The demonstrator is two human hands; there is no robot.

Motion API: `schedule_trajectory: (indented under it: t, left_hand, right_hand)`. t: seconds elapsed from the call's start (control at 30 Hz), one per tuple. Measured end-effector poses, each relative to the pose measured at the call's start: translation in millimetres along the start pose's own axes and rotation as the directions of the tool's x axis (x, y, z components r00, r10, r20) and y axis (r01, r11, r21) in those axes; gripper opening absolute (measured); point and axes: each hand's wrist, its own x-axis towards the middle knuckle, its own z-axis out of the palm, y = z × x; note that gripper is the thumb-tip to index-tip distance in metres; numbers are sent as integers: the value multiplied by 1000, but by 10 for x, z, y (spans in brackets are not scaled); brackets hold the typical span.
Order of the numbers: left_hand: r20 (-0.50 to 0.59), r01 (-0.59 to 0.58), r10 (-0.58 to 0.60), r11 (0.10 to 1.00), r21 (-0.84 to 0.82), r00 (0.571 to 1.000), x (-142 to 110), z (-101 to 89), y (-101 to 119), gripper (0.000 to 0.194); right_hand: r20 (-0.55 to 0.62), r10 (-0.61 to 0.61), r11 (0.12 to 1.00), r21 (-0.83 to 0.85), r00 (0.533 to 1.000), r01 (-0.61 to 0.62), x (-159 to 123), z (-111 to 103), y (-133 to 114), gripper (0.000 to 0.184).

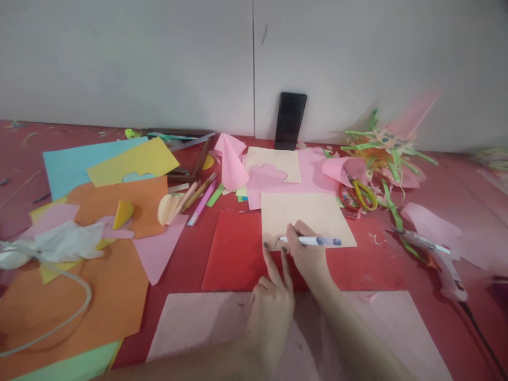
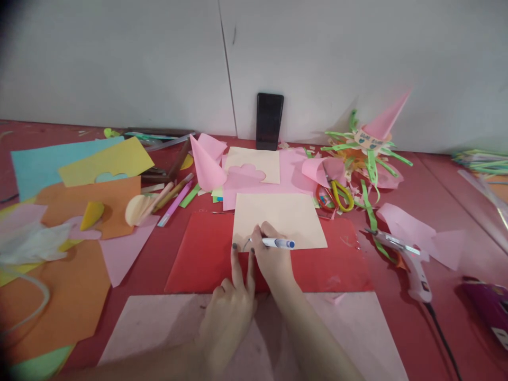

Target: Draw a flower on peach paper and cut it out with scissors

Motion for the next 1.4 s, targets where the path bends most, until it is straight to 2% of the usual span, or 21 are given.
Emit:
schedule_trajectory:
  t: [0.17, 0.23, 0.37, 0.47, 0.73, 0.93, 1.03, 1.1, 1.27, 1.4]
  left_hand:
    - [-3, -12, 12, 1000, 17, 1000, 1, -11, -10, 64]
    - [-17, -9, 9, 1000, 20, 1000, 2, -18, -10, 62]
    - [-50, 16, -14, 999, 36, 999, 0, -5, 0, 58]
    - [-80, 22, -18, 998, 52, 997, -8, 19, 12, 58]
    - [-59, -5, 11, 996, 93, 998, -19, -3, 3, 60]
    - [-77, 5, 2, 996, 92, 997, 2, 8, 13, 56]
    - [-79, 6, 0, 997, 76, 997, 0, 0, 12, 57]
    - [-65, -2, 5, 999, 50, 998, -3, -12, 4, 59]
    - [-49, -9, 10, 1000, 27, 999, 7, -39, -21, 62]
    - [-52, -5, 7, 999, 46, 999, 16, -37, -18, 61]
  right_hand:
    - [-140, 10, 996, -90, 990, -22, -3, -5, -24, 34]
    - [-123, 22, 998, -55, 992, -29, 0, -20, -19, 34]
    - [-14, 38, 998, 43, 999, -37, 1, -39, -10, 35]
    - [21, 5, 1000, 6, 1000, -5, 3, -31, -14, 35]
    - [-194, 3, 993, -117, 981, -27, 2, -12, -10, 32]
    - [-89, 16, 1000, -21, 996, -17, -6, -45, 19, 35]
    - [-53, 8, 1000, -26, 999, -10, 0, -35, 8, 35]
    - [-81, 4, 999, -54, 997, -8, 2, -23, -12, 34]
    - [-244, -50, 988, -154, 969, 12, -16, -22, -53, 31]
    - [-233, -16, 993, -119, 972, -12, -25, -58, -32, 31]
